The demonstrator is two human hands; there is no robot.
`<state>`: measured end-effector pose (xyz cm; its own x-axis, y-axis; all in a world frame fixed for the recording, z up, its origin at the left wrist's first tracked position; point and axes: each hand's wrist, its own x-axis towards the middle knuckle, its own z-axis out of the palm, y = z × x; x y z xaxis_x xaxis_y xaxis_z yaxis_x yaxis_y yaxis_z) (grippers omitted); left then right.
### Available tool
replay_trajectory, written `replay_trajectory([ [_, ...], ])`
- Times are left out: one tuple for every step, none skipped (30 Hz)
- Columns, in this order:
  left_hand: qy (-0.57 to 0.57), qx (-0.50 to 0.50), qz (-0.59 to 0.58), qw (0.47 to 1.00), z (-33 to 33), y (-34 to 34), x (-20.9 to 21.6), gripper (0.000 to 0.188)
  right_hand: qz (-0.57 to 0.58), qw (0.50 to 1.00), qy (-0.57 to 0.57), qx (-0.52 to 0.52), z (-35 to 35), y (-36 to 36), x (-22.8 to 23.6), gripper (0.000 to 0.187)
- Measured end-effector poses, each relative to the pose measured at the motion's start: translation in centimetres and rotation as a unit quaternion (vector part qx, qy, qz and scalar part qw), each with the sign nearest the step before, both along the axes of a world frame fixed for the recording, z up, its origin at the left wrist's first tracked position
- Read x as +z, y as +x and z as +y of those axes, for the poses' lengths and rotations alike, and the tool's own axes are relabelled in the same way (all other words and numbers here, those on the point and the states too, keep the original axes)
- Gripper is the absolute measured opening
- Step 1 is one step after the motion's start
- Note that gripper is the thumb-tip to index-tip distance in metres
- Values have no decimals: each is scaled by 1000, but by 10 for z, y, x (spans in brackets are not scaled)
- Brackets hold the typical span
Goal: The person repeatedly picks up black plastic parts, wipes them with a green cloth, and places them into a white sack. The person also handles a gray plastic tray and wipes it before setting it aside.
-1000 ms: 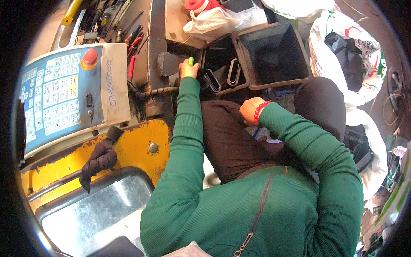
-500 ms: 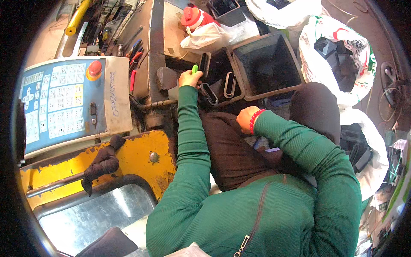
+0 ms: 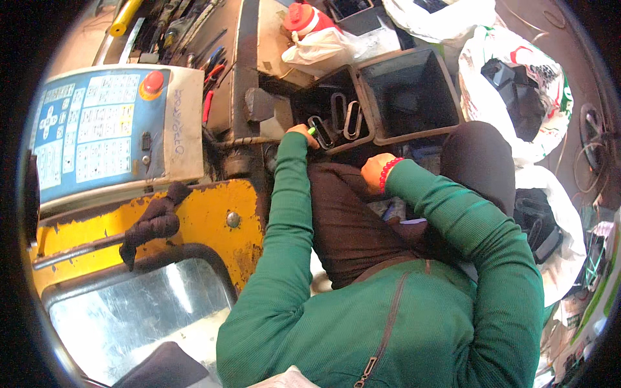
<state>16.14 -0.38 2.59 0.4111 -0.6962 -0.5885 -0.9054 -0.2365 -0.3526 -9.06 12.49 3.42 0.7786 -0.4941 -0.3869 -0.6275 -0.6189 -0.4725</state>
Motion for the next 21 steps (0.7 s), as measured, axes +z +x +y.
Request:
replay_trajectory([
  [-6,1,-17,1000,-2,-5,-1,57,2,1000,-3,-2,0,0,1,33],
  [-6,-11,-11,1000,0,-5,1,51,-6,1000,-9,1,-1,2,2,33],
  [-27,-8,-7,1000,-1,-13,8,48,-13,1000,-14,-4,-2,1,1,34],
  [-47,-5,-2,999,1,-23,15,45,-18,1000,-17,-10,-1,-1,-1,35],
  [-78,-15,17,997,2,-28,27,41,-21,1000,-13,-14,-1,0,-2,35],
  [-109,-26,36,993,3,-29,38,37,-23,1000,-9,-19,0,2,-1,35],
  [-169,-46,36,984,6,-33,47,33,-23,999,-4,-27,-1,1,-1,35],
  [-246,-59,42,967,13,-38,55,30,-33,999,-10,-32,-2,-1,-2,32],
  [-298,-93,63,948,19,-37,54,30,-42,999,-14,-26,1,-1,-2,29],
  [-349,-126,85,925,22,-36,52,29,-51,998,-18,-20,4,-3,-2,27],
  [-363,-167,123,908,13,-35,40,29,-53,998,-22,-19,3,-7,-2,26],
  [-345,-184,138,910,8,-34,32,29,-53,998,-24,-11,4,-7,-3,26],
  [-324,-203,127,915,5,-38,24,27,-53,998,-27,-9,3,-8,-4,26],
  [-302,-222,116,920,3,-43,16,26,-53,998,-31,-7,2,-9,-5,26],
  [-260,-244,79,931,-1,-39,2,22,-54,998,-30,-9,3,-9,-4,26],
  [-226,-265,54,936,-3,-27,-20,21,-54,998,-30,-12,3,-8,-1,26],
  [-228,-253,48,939,-6,-27,-27,21,-53,998,-29,-22,1,-9,1,26],
  [-228,-243,43,942,-9,-27,-30,22,-45,999,-19,-18,1,-9,6,26],
  [-223,-241,62,943,-9,-27,-28,24,-35,999,-5,-15,2,-10,13,26],
  [-232,-224,107,940,-8,-24,-24,34,-25,1000,8,-11,3,-10,18,26],
  [-232,-236,157,931,-11,-10,-28,49,-36,999,6,-1,10,-6,15,25],
])
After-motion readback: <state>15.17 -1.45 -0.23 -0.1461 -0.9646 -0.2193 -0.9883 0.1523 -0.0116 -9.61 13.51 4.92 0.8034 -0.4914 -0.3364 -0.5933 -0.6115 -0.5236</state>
